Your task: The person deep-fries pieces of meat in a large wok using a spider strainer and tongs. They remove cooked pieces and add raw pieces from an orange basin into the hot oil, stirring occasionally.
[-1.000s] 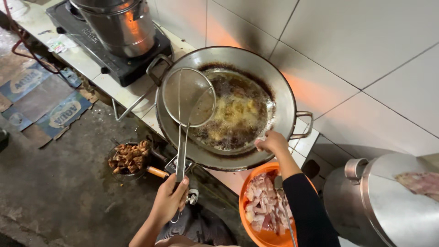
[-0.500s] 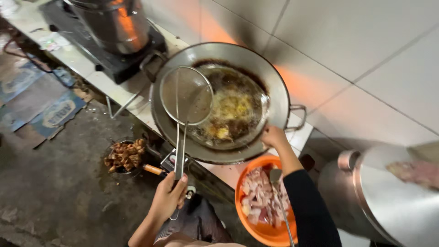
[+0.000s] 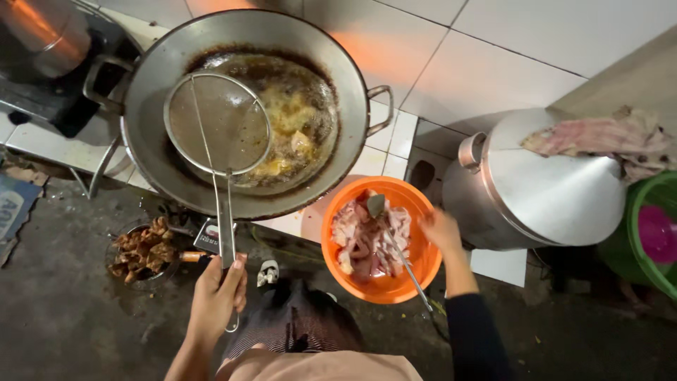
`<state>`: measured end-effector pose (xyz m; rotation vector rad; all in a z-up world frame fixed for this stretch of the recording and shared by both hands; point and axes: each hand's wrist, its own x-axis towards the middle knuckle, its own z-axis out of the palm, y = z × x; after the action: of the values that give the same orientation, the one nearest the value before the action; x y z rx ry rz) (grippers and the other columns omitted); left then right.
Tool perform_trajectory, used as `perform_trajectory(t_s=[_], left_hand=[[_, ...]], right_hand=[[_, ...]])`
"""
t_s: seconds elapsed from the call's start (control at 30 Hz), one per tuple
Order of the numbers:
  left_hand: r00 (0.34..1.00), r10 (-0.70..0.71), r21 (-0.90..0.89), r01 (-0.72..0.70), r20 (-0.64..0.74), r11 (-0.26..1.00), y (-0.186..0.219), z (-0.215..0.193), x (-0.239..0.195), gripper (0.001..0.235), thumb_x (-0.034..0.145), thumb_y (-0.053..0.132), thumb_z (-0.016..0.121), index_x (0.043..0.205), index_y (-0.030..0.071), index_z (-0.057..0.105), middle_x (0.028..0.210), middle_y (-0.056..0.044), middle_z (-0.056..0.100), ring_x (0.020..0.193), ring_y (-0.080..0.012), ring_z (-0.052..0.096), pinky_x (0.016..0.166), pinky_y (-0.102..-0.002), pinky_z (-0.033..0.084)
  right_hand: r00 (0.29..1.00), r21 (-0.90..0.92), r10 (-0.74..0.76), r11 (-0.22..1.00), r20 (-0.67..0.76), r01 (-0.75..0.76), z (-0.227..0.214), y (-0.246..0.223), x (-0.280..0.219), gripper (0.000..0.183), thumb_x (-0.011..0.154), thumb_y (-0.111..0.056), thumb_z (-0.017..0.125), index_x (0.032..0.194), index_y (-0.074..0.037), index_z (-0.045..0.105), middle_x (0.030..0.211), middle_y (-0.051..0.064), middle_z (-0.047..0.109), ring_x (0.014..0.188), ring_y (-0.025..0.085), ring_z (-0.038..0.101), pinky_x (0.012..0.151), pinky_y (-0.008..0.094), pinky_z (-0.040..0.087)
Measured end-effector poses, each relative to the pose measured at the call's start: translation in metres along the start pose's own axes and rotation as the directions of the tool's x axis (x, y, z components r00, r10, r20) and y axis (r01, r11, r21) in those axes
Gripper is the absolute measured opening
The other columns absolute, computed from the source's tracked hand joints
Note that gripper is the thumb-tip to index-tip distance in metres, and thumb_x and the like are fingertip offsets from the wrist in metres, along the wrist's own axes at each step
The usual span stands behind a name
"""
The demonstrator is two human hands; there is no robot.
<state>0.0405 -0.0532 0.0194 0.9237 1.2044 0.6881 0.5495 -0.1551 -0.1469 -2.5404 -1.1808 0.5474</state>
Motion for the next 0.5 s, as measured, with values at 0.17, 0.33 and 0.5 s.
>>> perform_trajectory(t_s=[0.17,0.33,0.5], left_hand=[[0.999,0.043,0.011,-0.044,0.032,0.999,-0.002,0.007,-0.001,0.022,0.103,0.020,0.054,0.101,-0.002,0.057,0.067,-0.004,0.048,0.047,-0.0096,0.041,0.040,-0.029,0.037],[0.993,0.114,0.050,-0.115,0.012,0.992,0.004,0.013,-0.005,0.025,0.105,0.022,0.054,0.097,-0.001,0.056,0.068,-0.003,0.050,0.047,-0.0090,0.042,0.041,-0.028,0.038],[0.990,0.141,0.009,-0.141,-0.015,0.990,0.011,0.017,-0.018,0.021,0.103,0.022,0.055,0.098,0.002,0.055,0.069,-0.003,0.053,0.047,-0.0080,0.043,0.040,-0.027,0.038]], right_hand=[[0.988,-0.072,0.111,0.992,0.111,-0.104,0.079,0.063,-0.088,0.061,0.078,-0.039,0.078,0.129,-0.009,0.061,0.118,0.019,0.072,0.110,0.040,0.068,0.095,0.047,0.055],[0.987,-0.242,0.094,0.968,0.134,-0.060,0.117,0.061,-0.123,0.050,0.081,-0.032,0.076,0.129,-0.022,0.064,0.104,0.012,0.076,0.115,0.042,0.059,0.091,0.051,0.053],[0.998,0.102,0.030,0.994,0.058,-0.036,0.109,0.058,-0.125,0.032,0.092,-0.032,0.067,0.118,-0.015,0.072,0.096,0.019,0.074,0.095,0.041,0.070,0.083,0.048,0.056]])
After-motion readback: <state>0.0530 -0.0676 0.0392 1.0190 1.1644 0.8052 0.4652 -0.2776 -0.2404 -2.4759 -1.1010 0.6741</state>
